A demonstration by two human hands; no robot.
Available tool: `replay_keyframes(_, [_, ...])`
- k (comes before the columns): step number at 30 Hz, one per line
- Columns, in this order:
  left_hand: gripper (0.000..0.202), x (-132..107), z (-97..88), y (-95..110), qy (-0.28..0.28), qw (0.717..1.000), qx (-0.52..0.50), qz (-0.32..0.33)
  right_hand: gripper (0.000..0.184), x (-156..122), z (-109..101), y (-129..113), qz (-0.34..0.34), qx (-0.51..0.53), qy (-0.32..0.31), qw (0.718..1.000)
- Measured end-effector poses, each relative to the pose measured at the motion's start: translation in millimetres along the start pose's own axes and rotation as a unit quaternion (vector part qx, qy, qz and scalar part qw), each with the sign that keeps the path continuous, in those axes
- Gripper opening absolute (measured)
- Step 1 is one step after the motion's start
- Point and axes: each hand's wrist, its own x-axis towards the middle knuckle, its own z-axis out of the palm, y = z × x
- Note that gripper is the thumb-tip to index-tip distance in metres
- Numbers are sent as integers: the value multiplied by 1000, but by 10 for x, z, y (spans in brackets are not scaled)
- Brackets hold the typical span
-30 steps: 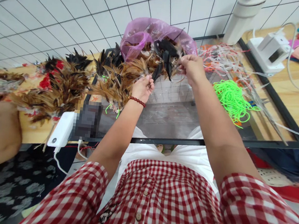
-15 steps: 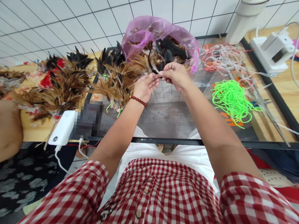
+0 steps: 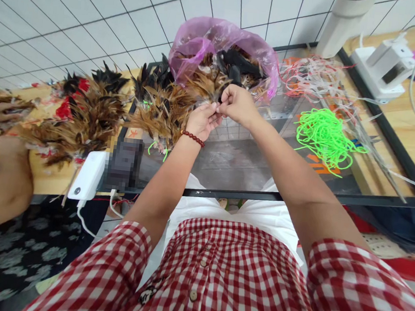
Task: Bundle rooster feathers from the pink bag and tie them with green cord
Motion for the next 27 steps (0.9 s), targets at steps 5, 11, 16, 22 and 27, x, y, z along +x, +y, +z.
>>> replay_keyframes(5, [14,0,-9,40,-4,999,-41,-8,42,-26,-112,-14,-114,-116,8,987])
replay_keyframes(11, [11,-45,44,5,-24,998,-46,-24,37,-44,-170,-49,-114,-177,18,977])
replay_keyframes(16, [21,-56,73,20,16,999,-42,0,32,13,-209,60,-93,-212,0,973])
replay_keyframes(22, [20,-77,95,39,15,1000,-14,5,64,53,-213,207,-75,-318,-35,944])
replay_keyframes(27, [15,-83,68,54,2,1000,-20,21,27,96,-259,267,-13,-302,31,953])
